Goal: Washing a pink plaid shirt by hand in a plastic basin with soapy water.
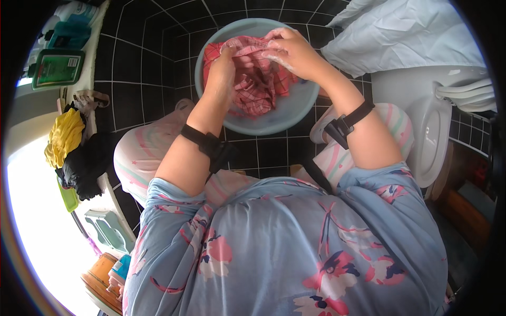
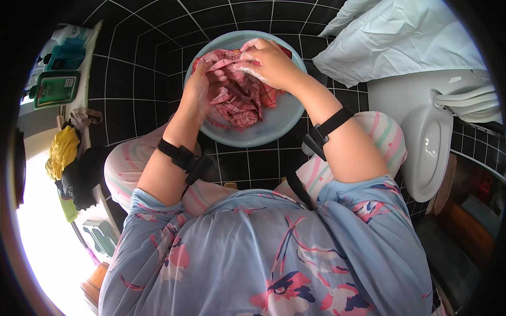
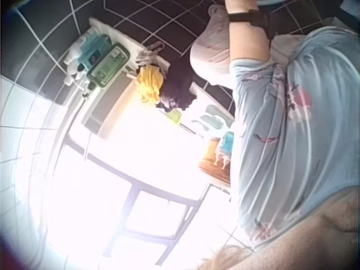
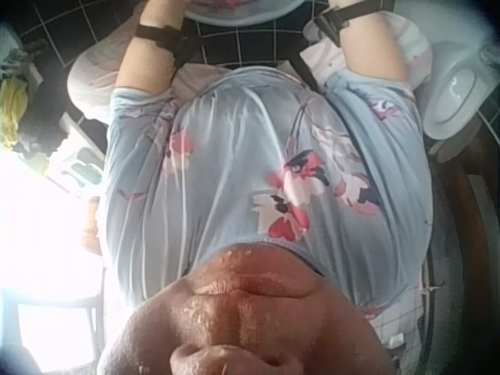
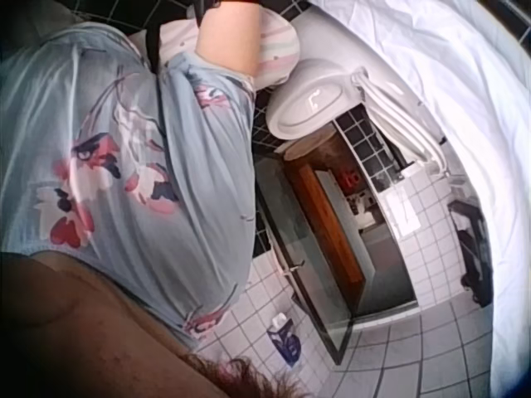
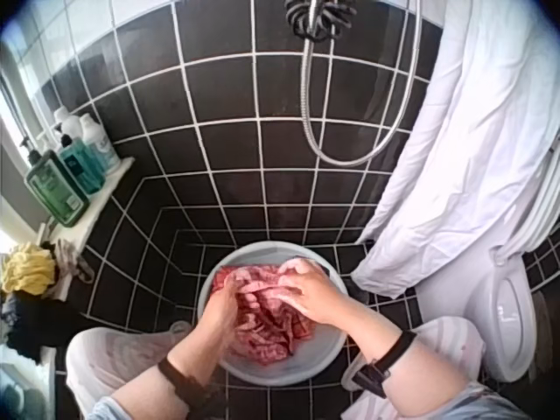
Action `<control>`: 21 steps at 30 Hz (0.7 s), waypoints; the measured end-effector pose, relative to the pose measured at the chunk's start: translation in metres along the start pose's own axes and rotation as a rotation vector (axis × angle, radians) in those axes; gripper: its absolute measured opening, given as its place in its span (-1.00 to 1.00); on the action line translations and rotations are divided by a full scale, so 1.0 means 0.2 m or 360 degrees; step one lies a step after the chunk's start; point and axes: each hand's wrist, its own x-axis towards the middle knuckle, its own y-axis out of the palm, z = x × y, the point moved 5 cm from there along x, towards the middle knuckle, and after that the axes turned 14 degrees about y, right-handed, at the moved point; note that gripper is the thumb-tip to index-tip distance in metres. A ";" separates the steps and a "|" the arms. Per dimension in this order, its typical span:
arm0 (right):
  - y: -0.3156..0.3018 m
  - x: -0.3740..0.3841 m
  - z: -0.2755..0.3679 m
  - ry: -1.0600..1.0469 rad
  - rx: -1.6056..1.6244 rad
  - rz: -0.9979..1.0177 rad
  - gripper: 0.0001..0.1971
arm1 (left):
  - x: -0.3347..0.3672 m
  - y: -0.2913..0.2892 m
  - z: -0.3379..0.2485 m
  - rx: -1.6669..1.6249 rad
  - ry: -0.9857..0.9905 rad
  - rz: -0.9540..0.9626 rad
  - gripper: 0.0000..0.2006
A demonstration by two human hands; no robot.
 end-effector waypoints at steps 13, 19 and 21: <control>0.00 0.02 -0.06 0.1083 0.2381 0.0078 -0.67 | -0.04 0.15 -0.01 -0.0383 0.0426 0.0479 -0.67; 0.02 0.00 -0.19 0.1197 0.2204 -0.0281 -0.74 | -0.04 0.16 -0.03 -0.0383 0.0504 0.0444 -0.67; -0.01 0.00 -0.14 0.1120 0.2155 -0.0294 -0.75 | -0.07 0.18 -0.07 -0.0533 0.0420 0.0434 -0.67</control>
